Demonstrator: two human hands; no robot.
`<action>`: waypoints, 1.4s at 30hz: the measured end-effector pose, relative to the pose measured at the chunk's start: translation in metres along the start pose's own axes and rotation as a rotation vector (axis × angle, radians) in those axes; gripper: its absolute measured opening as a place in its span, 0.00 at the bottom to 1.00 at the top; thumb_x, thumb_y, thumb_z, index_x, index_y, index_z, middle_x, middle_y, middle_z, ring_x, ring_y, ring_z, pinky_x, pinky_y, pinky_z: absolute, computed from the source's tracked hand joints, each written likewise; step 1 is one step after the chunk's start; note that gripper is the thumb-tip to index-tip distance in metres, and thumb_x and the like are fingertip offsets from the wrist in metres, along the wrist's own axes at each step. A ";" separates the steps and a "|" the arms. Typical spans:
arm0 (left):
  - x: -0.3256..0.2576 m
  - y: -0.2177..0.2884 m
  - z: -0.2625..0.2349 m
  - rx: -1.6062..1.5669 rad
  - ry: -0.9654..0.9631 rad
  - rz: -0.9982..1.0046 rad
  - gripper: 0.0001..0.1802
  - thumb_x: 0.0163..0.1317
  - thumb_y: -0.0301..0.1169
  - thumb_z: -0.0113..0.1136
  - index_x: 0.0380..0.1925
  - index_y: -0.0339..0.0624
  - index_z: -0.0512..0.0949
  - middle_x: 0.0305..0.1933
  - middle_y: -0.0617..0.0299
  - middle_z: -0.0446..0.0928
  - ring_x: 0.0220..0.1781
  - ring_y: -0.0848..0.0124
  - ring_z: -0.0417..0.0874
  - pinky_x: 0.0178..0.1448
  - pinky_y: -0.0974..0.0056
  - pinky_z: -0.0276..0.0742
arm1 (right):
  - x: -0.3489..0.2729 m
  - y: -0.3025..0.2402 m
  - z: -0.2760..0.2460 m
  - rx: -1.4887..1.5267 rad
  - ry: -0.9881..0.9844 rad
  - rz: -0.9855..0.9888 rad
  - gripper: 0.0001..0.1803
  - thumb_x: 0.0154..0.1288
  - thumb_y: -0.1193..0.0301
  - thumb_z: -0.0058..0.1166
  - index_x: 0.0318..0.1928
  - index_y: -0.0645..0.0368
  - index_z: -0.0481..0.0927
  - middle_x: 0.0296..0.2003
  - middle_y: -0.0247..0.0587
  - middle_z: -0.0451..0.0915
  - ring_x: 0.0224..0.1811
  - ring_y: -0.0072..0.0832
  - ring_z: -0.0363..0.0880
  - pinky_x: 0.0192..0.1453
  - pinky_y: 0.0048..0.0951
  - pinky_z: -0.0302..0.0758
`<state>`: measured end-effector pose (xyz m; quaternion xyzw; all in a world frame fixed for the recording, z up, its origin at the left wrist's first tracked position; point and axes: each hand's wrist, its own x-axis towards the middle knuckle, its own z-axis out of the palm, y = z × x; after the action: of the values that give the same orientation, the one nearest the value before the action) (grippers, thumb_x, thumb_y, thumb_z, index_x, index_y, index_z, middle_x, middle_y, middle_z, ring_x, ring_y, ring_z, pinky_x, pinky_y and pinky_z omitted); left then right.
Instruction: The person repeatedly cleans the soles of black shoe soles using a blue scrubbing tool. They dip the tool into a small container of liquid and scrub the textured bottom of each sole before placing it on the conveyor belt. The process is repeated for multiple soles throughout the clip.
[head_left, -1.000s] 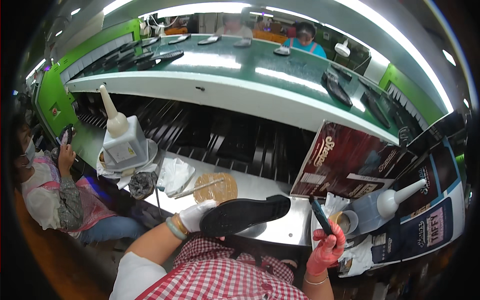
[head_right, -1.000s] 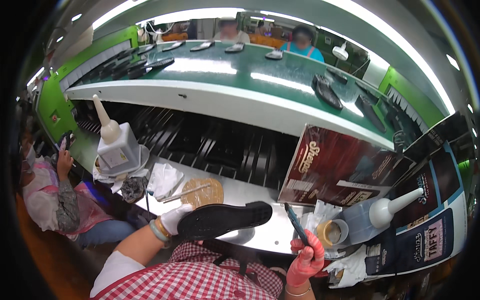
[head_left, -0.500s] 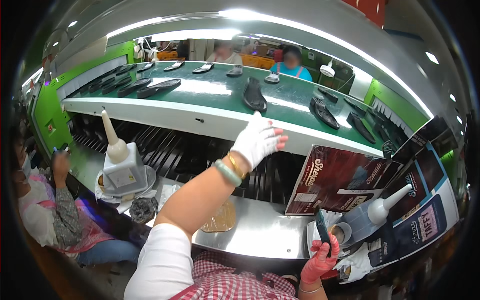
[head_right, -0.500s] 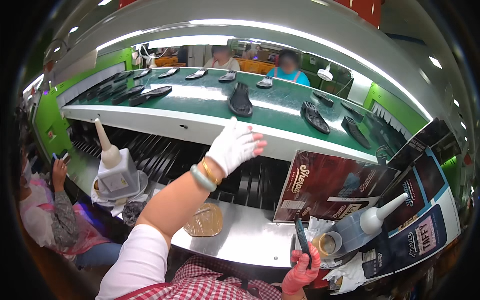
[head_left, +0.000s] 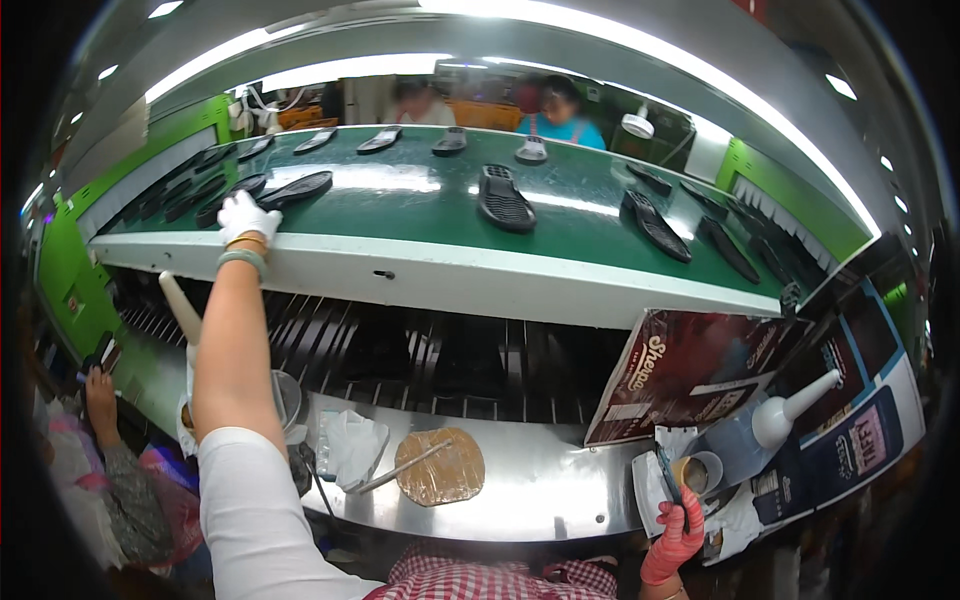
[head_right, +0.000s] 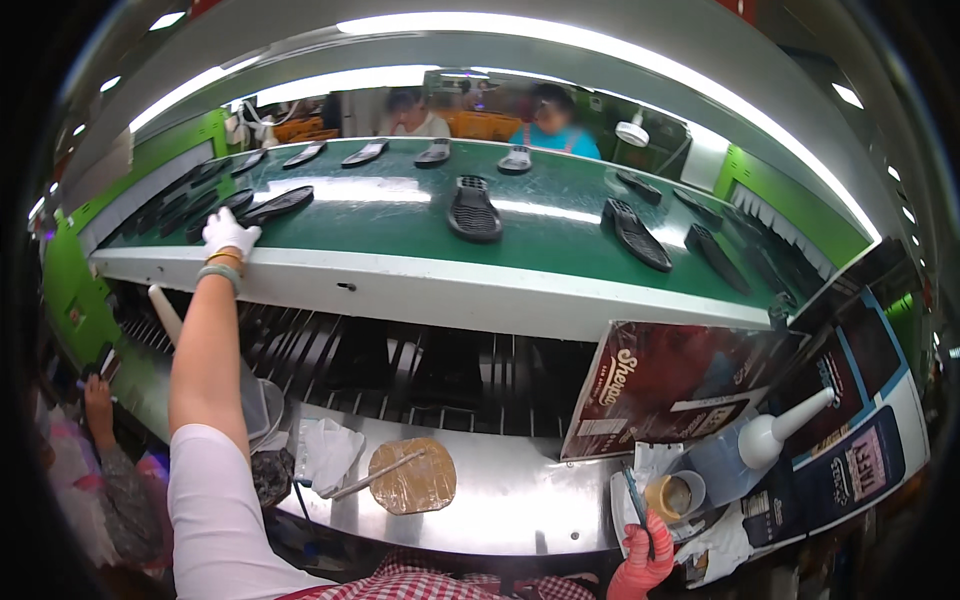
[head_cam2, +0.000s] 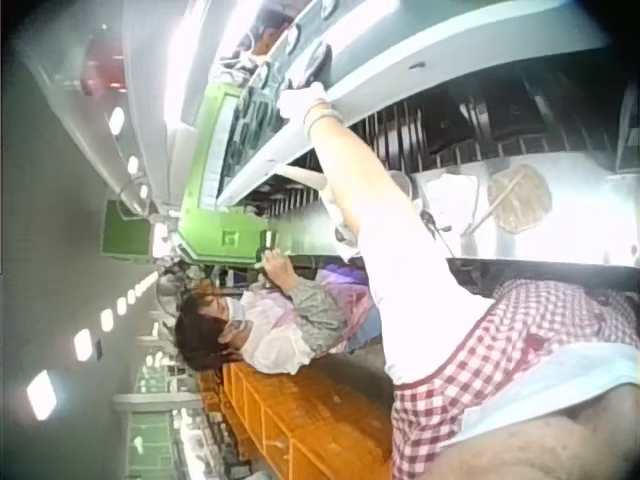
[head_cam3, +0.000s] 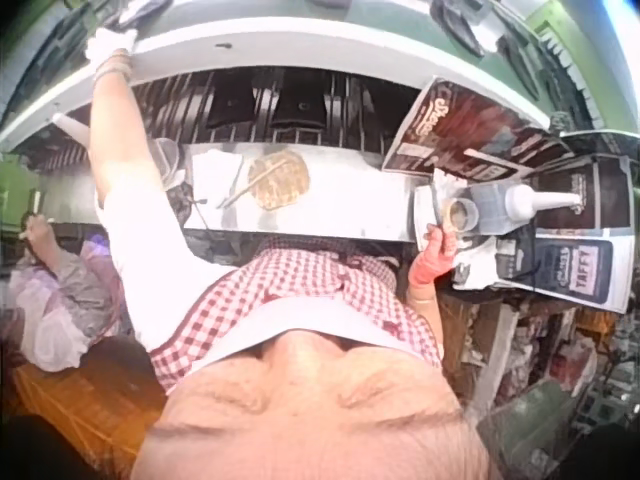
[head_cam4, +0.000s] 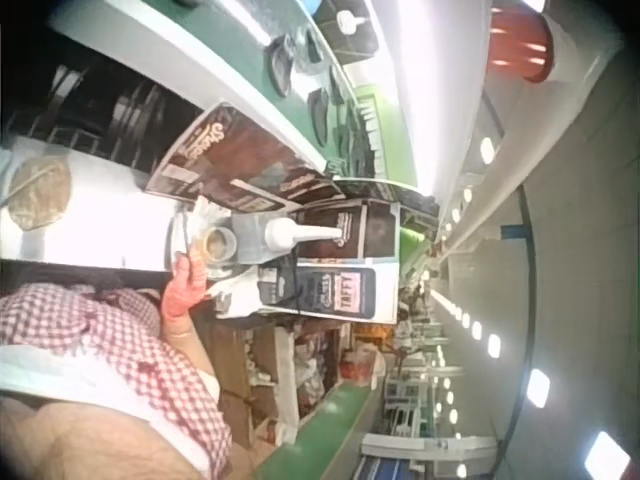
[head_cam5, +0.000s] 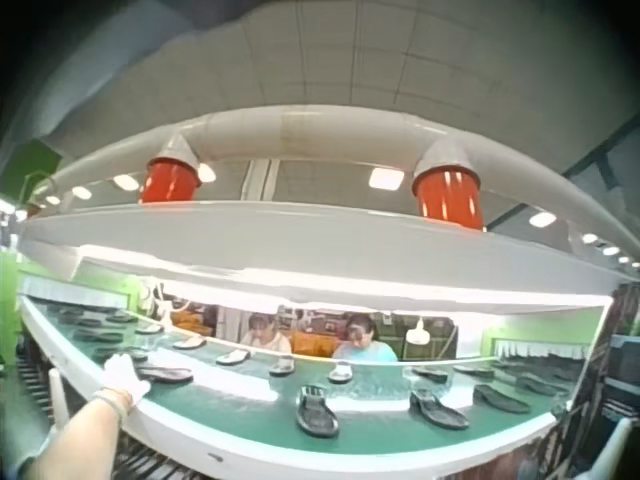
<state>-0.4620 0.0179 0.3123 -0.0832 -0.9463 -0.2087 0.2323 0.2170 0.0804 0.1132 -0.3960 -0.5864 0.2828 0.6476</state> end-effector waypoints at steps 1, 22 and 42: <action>0.009 -0.004 -0.002 0.006 -0.037 -0.010 0.45 0.45 0.51 0.67 0.62 0.45 0.62 0.63 0.52 0.63 0.65 0.53 0.65 0.64 0.52 0.68 | 0.002 -0.005 0.004 0.012 -0.004 -0.005 0.13 0.66 0.73 0.50 0.49 0.63 0.77 0.39 0.39 0.79 0.31 0.21 0.76 0.31 0.18 0.71; -0.310 0.006 -0.037 -1.333 -0.232 0.470 0.30 0.55 0.24 0.54 0.61 0.33 0.63 0.45 0.56 0.73 0.47 0.68 0.74 0.55 0.65 0.68 | 0.079 -0.005 -0.054 0.004 0.162 0.383 0.14 0.65 0.65 0.55 0.44 0.62 0.80 0.33 0.33 0.81 0.25 0.16 0.76 0.29 0.15 0.70; -0.537 0.014 0.021 -1.503 -2.112 -0.896 0.27 0.70 0.47 0.36 0.56 0.34 0.68 0.50 0.46 0.76 0.49 0.54 0.79 0.51 0.55 0.79 | 0.108 0.046 -0.091 -0.093 -0.041 0.502 0.15 0.64 0.64 0.56 0.42 0.64 0.80 0.32 0.35 0.79 0.26 0.19 0.74 0.33 0.20 0.74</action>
<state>0.0052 0.0071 0.0459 0.0042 -0.2771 -0.5613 -0.7798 0.3277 0.1779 0.1325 -0.5527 -0.4953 0.4153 0.5260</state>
